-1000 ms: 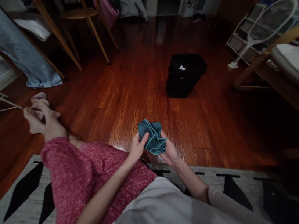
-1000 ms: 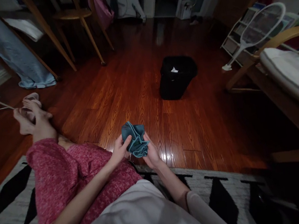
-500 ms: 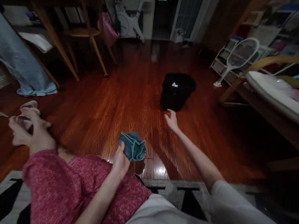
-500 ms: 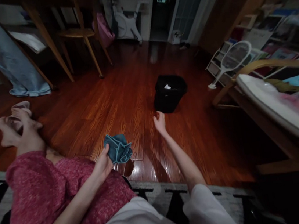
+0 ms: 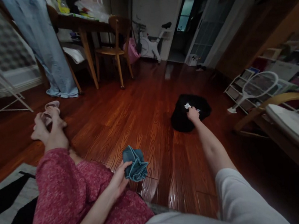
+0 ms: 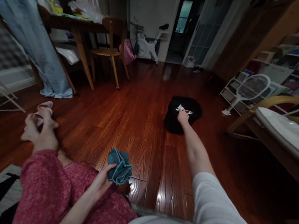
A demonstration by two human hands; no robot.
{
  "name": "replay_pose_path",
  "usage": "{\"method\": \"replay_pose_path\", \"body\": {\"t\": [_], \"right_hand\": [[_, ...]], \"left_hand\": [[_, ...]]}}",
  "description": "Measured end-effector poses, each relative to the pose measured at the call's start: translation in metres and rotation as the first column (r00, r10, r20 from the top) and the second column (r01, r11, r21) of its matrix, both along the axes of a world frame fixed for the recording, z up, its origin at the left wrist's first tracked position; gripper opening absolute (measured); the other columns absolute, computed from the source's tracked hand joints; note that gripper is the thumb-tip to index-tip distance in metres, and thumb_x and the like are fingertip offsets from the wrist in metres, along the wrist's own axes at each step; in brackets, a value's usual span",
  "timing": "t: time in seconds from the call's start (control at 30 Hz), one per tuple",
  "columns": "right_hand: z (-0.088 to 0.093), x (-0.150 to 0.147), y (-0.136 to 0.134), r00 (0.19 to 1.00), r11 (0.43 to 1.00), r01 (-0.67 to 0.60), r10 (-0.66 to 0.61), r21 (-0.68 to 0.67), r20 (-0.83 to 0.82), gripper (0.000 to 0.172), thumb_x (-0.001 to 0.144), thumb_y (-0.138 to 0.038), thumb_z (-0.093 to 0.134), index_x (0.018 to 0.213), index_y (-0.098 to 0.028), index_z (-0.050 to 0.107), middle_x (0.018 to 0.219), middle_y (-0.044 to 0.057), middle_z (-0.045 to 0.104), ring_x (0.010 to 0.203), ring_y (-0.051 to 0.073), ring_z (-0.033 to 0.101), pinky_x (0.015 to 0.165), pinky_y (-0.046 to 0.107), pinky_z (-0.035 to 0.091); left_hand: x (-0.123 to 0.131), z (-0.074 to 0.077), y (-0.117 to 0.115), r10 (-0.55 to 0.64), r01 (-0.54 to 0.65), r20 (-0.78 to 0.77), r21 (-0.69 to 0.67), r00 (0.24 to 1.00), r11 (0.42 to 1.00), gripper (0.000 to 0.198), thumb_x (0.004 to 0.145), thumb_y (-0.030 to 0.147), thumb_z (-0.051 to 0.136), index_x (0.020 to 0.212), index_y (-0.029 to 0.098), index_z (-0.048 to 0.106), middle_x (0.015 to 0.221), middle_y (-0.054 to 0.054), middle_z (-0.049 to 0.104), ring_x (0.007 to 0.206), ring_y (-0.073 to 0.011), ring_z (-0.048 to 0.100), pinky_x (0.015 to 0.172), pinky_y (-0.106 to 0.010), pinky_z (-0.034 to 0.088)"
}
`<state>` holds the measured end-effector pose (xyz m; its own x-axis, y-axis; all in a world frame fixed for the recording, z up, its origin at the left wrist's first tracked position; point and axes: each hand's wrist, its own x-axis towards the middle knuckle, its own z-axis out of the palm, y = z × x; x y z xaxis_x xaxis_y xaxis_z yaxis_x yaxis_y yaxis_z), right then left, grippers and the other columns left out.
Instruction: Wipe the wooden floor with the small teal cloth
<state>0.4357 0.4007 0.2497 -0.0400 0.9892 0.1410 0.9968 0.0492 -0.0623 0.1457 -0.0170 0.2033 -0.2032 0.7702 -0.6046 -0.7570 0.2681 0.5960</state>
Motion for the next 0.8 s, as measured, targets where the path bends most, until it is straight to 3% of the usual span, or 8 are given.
{"method": "replay_pose_path", "body": {"t": [0.13, 0.3, 0.53, 0.63, 0.7, 0.8], "right_hand": [[0.002, 0.005, -0.019, 0.996, 0.999, -0.049, 0.05, -0.009, 0.078, 0.03, 0.093, -0.016, 0.049, 0.116, -0.011, 0.068, 0.111, 0.021, 0.068, 0.102, 0.026, 0.063, 0.081, 0.032, 0.041], [0.0, 0.008, -0.054, 0.989, 0.995, -0.095, 0.096, -0.015, 0.117, 0.028, 0.094, -0.017, 0.051, 0.117, -0.016, 0.068, 0.114, 0.018, 0.07, 0.099, 0.025, 0.066, 0.077, 0.031, 0.04], [-0.004, -0.005, -0.132, 0.957, 0.965, -0.262, 0.263, -0.023, 0.126, 0.025, 0.094, -0.018, 0.052, 0.113, -0.02, 0.068, 0.114, 0.013, 0.072, 0.1, 0.025, 0.068, 0.075, 0.029, 0.043], [-0.002, -0.008, -0.167, 0.946, 0.948, -0.314, 0.316, -0.048, 0.066, 0.024, 0.093, -0.021, 0.055, 0.111, -0.023, 0.07, 0.112, 0.012, 0.073, 0.103, 0.027, 0.068, 0.079, 0.032, 0.047], [0.01, -0.008, -0.186, 0.943, 0.942, -0.333, 0.332, -0.042, -0.023, 0.025, 0.092, -0.027, 0.058, 0.113, -0.025, 0.071, 0.11, 0.011, 0.074, 0.104, 0.029, 0.068, 0.083, 0.036, 0.049], [0.041, -0.012, -0.205, 0.88, 0.92, -0.347, 0.386, 0.18, -0.277, 0.042, 0.095, -0.04, 0.054, 0.136, -0.029, 0.06, 0.128, 0.009, 0.068, 0.118, 0.031, 0.062, 0.096, 0.043, 0.049]], "left_hand": [[0.001, 0.009, 0.006, -0.031, 0.03, 0.064, 0.018, 0.997, 0.999, 0.012, 0.093, 0.022, 0.062, 0.1, 0.016, 0.069, 0.091, -0.006, 0.079, 0.077, -0.0178, 0.075, 0.071, -0.027, 0.06], [0.009, 0.023, 0.02, -0.077, 0.07, 0.107, 0.067, 0.991, 0.995, 0.019, 0.096, 0.026, 0.058, 0.1, 0.013, 0.072, 0.093, -0.007, 0.079, 0.085, -0.0193, 0.075, 0.083, -0.03, 0.06], [0.027, 0.042, 0.048, -0.098, 0.078, 0.082, 0.222, 0.992, 0.972, 0.018, 0.095, 0.029, 0.062, 0.102, 0.014, 0.071, 0.102, -0.008, 0.078, 0.091, -0.0202, 0.074, 0.086, -0.032, 0.059], [0.035, 0.049, 0.07, -0.09, 0.071, 0.06, 0.271, 0.994, 0.96, 0.02, 0.096, 0.031, 0.063, 0.106, 0.015, 0.069, 0.103, -0.009, 0.077, 0.091, -0.0199, 0.074, 0.089, -0.034, 0.059], [0.043, 0.056, 0.094, -0.075, 0.058, 0.043, 0.309, 0.996, 0.949, 0.019, 0.097, 0.031, 0.063, 0.107, 0.017, 0.067, 0.104, -0.008, 0.077, 0.091, -0.0183, 0.074, 0.091, -0.034, 0.057], [0.067, 0.073, 0.141, -0.052, 0.042, 0.023, 0.333, 0.998, 0.942, 0.017, 0.098, 0.031, 0.061, 0.108, 0.019, 0.066, 0.105, -0.006, 0.076, 0.09, -0.0155, 0.073, 0.091, -0.03, 0.056]]}}
